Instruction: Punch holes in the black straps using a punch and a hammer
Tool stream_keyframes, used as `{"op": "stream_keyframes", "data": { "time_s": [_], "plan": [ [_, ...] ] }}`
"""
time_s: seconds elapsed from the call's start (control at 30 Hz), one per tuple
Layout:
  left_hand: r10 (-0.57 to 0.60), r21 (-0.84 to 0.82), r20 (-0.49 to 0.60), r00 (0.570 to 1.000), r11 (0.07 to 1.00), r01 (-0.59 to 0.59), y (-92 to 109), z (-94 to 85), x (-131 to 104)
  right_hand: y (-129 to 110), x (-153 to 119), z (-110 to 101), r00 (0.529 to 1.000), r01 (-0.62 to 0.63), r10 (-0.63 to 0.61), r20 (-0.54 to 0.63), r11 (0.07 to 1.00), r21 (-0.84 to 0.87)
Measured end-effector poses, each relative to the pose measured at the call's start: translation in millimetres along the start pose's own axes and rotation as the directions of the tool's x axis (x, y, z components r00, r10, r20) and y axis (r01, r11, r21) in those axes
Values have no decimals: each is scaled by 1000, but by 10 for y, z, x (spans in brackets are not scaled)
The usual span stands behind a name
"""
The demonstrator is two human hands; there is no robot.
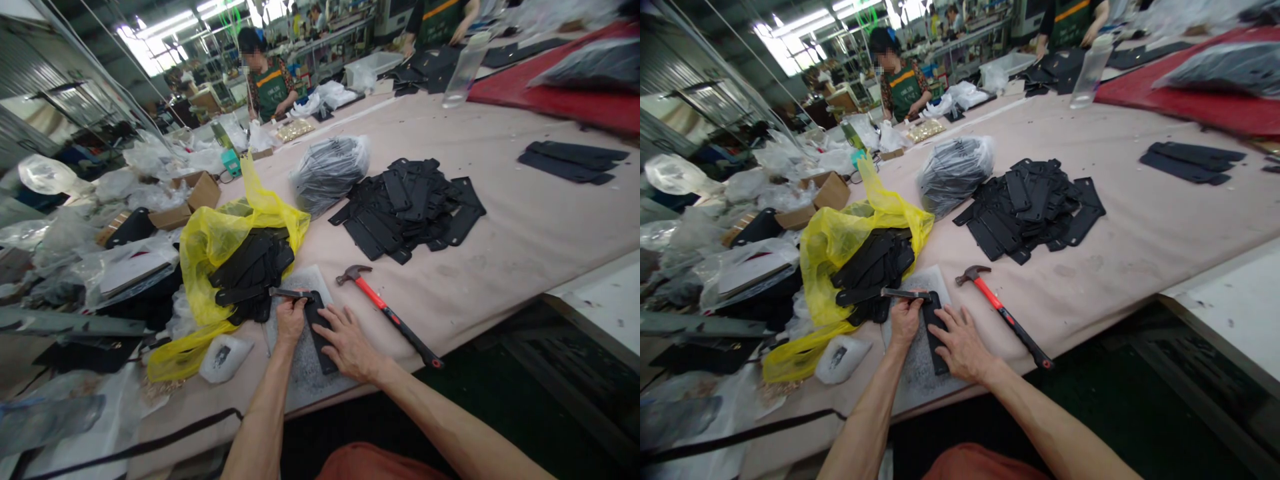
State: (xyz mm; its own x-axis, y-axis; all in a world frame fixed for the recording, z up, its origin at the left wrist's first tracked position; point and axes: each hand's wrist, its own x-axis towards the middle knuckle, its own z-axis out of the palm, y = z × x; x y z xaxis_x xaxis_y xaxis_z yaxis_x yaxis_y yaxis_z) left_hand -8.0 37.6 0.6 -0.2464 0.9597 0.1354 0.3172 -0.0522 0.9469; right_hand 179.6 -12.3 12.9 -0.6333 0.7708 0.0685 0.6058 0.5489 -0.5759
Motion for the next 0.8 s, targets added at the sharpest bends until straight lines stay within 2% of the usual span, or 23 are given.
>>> {"op": "stream_keyframes", "data": {
  "time_s": [0.13,0.37,0.6,0.8],
  "plan": [
    [7,48,21,1000,999,-8,-14,0,6,12,10,5,1000,-6,6,10,1000,11],
    [130,177,142,981,972,-155,-16,-41,59,18,23,12,1000,-7,7,19,1000,13],
    [146,266,105,984,949,-169,-58,46,37,18,10,25,1000,7,-7,-5,1000,7],
    [178,359,143,974,907,-219,-78,72,48,13,5,48,1000,9,-9,-6,1000,-8]
  ]
}}
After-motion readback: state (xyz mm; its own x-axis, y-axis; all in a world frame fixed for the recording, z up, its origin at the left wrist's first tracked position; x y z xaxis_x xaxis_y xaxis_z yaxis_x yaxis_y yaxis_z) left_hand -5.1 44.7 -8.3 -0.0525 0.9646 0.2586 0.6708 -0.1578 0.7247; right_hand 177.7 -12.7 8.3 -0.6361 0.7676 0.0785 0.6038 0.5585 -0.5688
